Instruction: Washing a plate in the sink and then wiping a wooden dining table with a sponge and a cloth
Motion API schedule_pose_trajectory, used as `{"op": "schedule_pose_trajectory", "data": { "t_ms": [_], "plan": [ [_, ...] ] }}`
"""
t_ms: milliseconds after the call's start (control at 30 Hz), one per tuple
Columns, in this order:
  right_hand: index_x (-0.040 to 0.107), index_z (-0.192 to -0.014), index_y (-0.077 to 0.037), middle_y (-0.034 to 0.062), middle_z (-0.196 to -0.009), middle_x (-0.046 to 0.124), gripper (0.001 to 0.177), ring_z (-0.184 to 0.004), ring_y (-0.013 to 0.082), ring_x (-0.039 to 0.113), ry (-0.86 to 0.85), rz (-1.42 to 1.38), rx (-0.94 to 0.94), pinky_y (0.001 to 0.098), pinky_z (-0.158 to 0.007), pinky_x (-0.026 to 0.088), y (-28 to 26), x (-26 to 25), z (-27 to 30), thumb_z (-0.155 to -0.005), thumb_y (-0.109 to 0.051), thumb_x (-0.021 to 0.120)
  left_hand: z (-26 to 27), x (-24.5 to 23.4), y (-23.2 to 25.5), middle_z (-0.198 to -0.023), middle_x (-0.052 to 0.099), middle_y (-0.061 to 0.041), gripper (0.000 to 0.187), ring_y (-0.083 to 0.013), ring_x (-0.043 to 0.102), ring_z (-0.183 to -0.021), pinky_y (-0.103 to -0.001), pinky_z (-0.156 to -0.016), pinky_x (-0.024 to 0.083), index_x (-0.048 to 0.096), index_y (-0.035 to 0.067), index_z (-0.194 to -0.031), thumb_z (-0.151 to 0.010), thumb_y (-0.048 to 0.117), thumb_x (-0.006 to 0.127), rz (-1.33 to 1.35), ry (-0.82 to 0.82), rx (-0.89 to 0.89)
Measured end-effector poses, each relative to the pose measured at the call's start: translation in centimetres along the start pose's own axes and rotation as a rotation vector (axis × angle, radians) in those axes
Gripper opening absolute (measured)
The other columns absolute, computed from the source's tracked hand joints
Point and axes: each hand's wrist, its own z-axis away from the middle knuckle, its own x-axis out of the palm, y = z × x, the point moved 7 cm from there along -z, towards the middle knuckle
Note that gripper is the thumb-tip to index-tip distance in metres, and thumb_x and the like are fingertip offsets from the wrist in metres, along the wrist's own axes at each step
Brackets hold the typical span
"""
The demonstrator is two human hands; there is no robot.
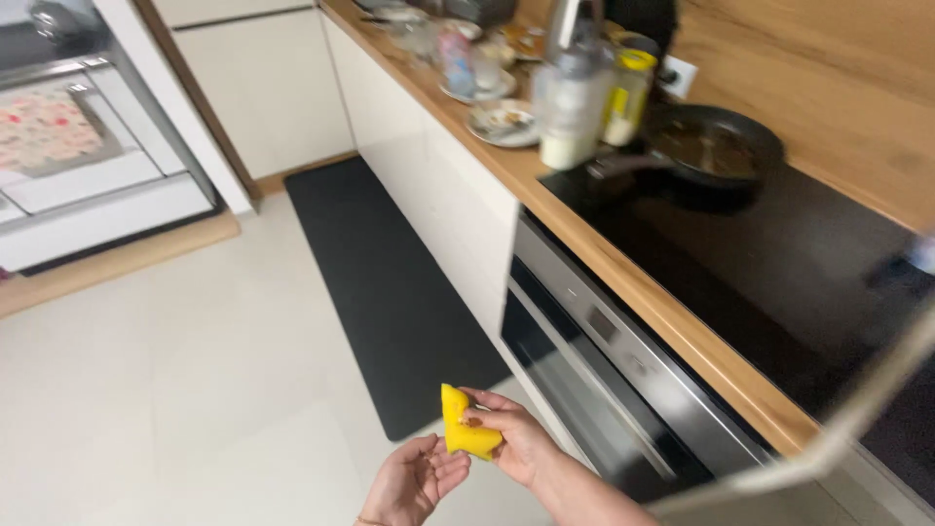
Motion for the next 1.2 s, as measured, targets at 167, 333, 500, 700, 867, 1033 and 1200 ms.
{"op": "schedule_pose_trajectory", "data": {
  "t_ms": [167,333,500,700,867,1033,1200],
  "plan": [
    [0.072,-0.132,-0.006,0.0185,-0.124,0.072,0.053,-0.111,0.0306,0.063,-0.018,-0.013,-0.04,0.0337,-0.084,0.047,-4.3,7.1,-8.0,-0.08,0.0,0.075,-1.6,3.2,10.7,-0.11,0.072,-0.032,0.033,-0.0407,0.071,-0.095,-0.043,-0.092,0.056,0.065,-0.011,-0.116,-0.105,0.017,0.052,0.042,0.014,0.016],
    [0.073,-0.129,-0.002,0.0176,-0.118,0.074,0.051,-0.102,0.0285,0.065,-0.048,-0.066,-0.102,0.0317,-0.076,0.048,-9.5,11.4,-18.7,-0.078,0.003,0.076,-10.5,4.5,20.3,-0.1,0.072,-0.035,0.031,-0.0421,0.072,-0.09,-0.046,-0.089,0.06,0.066,-0.015,-0.105,-0.1,0.013,0.053,0.059,-0.128,0.059],
    [0.069,-0.134,-0.004,0.014,-0.11,0.074,0.053,-0.092,0.023,0.067,-0.173,-0.043,-0.173,0.0282,-0.075,0.051,-17.5,16.5,-30.2,-0.081,0.001,0.07,-19.2,9.1,31.4,-0.096,0.073,-0.032,0.028,-0.0394,0.073,-0.088,-0.047,-0.09,0.061,0.067,-0.012,-0.104,-0.099,0.011,0.052,0.072,-0.17,0.156],
    [0.07,-0.129,-0.001,0.0153,-0.114,0.073,0.051,-0.096,0.0246,0.066,-0.195,-0.026,-0.177,0.0283,-0.074,0.05,-28.3,23.7,-41.2,-0.079,0.002,0.074,-27.0,15.8,44.1,-0.099,0.073,-0.032,0.027,-0.0394,0.073,-0.09,-0.045,-0.09,0.061,0.065,-0.01,-0.103,-0.1,0.013,0.051,0.136,-0.19,0.181],
    [0.071,-0.123,0.0,0.0161,-0.113,0.072,0.046,-0.101,0.0271,0.067,-0.125,-0.112,-0.135,0.0305,-0.082,0.053,-34.3,29.3,-48.7,-0.078,0.006,0.075,-29.7,20.0,53.6,-0.101,0.072,-0.031,0.026,-0.0397,0.072,-0.092,-0.045,-0.092,0.059,0.064,-0.01,-0.101,-0.1,0.013,0.053,0.199,-0.099,0.202],
    [0.072,-0.121,0.003,0.0189,-0.122,0.07,0.04,-0.114,0.0319,0.064,-0.122,-0.169,-0.119,0.0356,-0.094,0.052,-39.1,35.2,-57.0,-0.081,0.006,0.074,-34.0,22.2,63.7,-0.108,0.07,-0.032,0.027,-0.0402,0.07,-0.098,-0.045,-0.096,0.056,0.063,-0.01,-0.11,-0.103,0.013,0.051,0.22,-0.026,0.184],
    [0.073,-0.122,0.002,0.0175,-0.118,0.072,0.042,-0.109,0.0301,0.066,-0.146,-0.196,-0.191,0.0331,-0.089,0.054,-44.3,42.8,-66.7,-0.08,0.003,0.075,-38.9,24.7,76.5,-0.11,0.069,-0.029,0.027,-0.0367,0.069,-0.103,-0.046,-0.1,0.055,0.061,-0.008,-0.114,-0.103,0.014,0.051,0.186,-0.105,0.194]
  ]
}}
